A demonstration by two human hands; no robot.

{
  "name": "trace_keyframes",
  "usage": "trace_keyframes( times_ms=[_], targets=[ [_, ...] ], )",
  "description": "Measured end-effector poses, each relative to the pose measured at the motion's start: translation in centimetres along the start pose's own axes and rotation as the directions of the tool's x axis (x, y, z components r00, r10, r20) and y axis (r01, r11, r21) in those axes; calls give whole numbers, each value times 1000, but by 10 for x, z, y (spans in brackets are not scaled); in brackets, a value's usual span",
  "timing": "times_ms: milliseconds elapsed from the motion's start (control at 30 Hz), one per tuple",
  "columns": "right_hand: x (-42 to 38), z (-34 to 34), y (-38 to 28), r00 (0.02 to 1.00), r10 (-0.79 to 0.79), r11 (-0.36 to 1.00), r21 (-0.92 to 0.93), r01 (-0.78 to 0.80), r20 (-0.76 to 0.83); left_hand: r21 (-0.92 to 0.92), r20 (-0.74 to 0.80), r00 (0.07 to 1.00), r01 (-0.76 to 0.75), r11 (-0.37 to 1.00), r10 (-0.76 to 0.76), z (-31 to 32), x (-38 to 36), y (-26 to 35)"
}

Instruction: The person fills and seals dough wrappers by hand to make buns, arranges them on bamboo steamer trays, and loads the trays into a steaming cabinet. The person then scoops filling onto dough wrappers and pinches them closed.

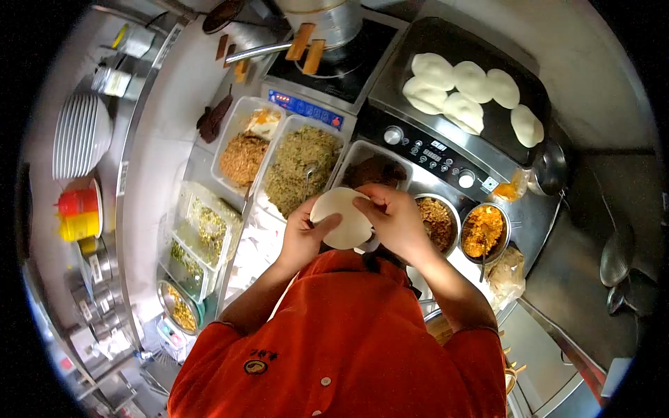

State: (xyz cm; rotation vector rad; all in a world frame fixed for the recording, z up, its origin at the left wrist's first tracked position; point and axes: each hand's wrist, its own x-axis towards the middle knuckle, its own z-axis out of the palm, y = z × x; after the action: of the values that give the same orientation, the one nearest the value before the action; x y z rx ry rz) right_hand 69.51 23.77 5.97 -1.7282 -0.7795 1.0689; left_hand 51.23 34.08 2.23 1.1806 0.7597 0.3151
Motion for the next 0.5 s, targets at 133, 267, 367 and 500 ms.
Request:
trace_keyframes(
  times_ms=[133, 267, 367, 500],
  targets=[
    [-23, 49, 25, 861, -507, 800, -358, 482, 26, -695, -74, 948, 174, 697, -310, -21, -27, -16],
    [-33, 115, 52, 639, -627, 588, -267, 763, 445, -902, 110, 946, 224, 369, -305, -59, -46, -58],
    [-39, 129, 27, 753, -539, 764, -157, 626, 377, -915, -66, 955, 58, 400, -289, -95, -65, -76],
    [-24, 145, 12, 940, -295, 943, -106, 316, 174, -931, -218, 923, -99, 352, -316, -129, -82, -40]
  ],
)
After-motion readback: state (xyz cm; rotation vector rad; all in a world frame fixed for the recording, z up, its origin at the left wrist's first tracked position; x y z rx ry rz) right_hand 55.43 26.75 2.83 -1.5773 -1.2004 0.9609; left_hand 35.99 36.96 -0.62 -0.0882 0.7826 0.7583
